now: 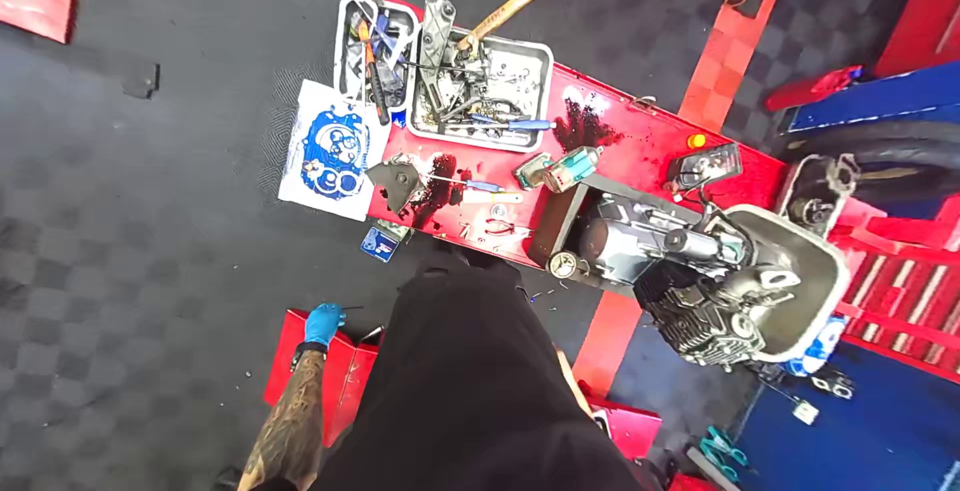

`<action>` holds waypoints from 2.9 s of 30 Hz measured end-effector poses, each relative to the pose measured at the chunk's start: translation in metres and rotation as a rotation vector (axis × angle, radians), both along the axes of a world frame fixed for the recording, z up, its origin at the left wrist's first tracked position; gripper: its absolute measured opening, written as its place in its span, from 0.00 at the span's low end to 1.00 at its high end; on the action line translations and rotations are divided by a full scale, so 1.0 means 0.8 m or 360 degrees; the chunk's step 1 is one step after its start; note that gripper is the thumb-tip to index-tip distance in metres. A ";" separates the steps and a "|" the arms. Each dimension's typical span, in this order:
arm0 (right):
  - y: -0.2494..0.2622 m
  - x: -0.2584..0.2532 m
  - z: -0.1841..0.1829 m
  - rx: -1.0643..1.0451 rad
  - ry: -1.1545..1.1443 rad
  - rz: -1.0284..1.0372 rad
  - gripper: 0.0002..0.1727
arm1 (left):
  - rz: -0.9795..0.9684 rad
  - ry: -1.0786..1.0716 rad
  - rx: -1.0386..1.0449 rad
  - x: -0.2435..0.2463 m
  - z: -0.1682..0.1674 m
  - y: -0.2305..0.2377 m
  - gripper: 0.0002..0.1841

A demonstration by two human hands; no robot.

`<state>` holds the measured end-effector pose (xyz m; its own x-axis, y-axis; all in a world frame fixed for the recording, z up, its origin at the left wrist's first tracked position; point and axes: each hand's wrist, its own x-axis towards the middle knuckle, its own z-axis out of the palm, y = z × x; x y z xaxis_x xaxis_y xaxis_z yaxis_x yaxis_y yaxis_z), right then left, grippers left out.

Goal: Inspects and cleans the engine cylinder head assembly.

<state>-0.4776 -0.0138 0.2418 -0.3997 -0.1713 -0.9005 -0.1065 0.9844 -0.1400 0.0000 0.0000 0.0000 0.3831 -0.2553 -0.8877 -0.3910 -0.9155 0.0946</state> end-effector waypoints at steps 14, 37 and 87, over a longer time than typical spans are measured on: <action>-0.121 -0.096 -0.178 -0.0630 -0.0010 0.1243 0.19 | 0.0219 0.0232 -0.0253 -0.060 -0.002 -0.027 0.18; -0.061 -0.093 -0.257 -0.0881 0.1054 -0.0169 0.26 | -0.0705 0.0673 -0.0708 -0.149 0.133 -0.167 0.17; 0.111 -0.505 -0.035 -0.2035 -0.1229 -0.0773 0.37 | -0.0864 0.0458 -0.1422 -0.680 0.282 -0.019 0.11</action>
